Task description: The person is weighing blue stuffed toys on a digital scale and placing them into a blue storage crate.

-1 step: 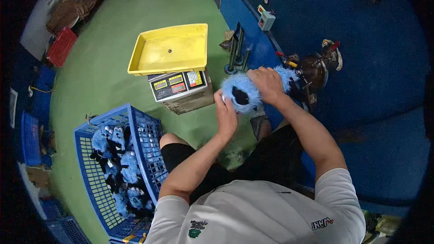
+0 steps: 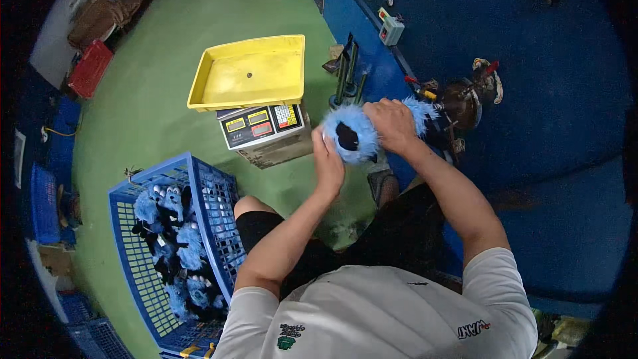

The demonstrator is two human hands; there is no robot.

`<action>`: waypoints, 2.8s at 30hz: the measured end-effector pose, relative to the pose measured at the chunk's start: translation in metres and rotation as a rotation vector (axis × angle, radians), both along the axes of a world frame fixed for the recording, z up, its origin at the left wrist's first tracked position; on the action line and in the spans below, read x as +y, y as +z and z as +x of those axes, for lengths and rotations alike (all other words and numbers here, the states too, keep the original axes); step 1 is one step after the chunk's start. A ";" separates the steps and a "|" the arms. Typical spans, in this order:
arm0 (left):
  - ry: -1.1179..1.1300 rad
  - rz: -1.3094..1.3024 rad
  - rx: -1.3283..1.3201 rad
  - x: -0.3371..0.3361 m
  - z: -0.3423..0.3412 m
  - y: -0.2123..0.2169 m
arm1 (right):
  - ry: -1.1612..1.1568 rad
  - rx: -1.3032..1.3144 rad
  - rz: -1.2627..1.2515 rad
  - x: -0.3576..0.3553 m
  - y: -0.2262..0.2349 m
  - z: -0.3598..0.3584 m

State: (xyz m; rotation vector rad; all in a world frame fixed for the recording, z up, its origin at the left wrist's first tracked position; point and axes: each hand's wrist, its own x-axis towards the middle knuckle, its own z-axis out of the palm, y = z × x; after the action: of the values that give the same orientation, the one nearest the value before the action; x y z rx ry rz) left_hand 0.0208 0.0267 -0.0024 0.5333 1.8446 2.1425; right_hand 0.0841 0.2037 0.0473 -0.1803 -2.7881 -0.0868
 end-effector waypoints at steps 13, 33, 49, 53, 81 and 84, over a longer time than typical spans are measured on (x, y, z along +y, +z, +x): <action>-0.052 -0.003 -0.103 -0.012 0.029 0.009 | -0.026 0.003 0.038 -0.002 0.006 0.004; -0.087 -0.098 0.029 -0.013 -0.002 0.017 | -0.015 -0.010 0.139 -0.024 0.012 -0.008; -0.096 -0.174 0.151 0.008 -0.017 0.011 | -0.062 0.056 0.070 0.001 0.009 0.006; -0.086 -0.131 0.179 -0.004 -0.027 0.016 | -0.081 0.014 0.028 -0.011 0.008 -0.003; -0.110 -0.176 0.264 0.013 -0.018 0.014 | -0.336 0.212 -0.202 0.045 0.015 0.016; -0.190 -0.358 0.374 0.027 -0.012 0.046 | -0.351 0.238 -0.137 0.050 0.009 0.018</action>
State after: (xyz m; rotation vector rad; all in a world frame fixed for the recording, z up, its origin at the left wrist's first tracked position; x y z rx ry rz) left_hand 0.0087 0.0541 0.0438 1.0259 2.1995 1.6200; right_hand 0.1024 0.2540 0.0559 -0.6672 -2.4977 0.0384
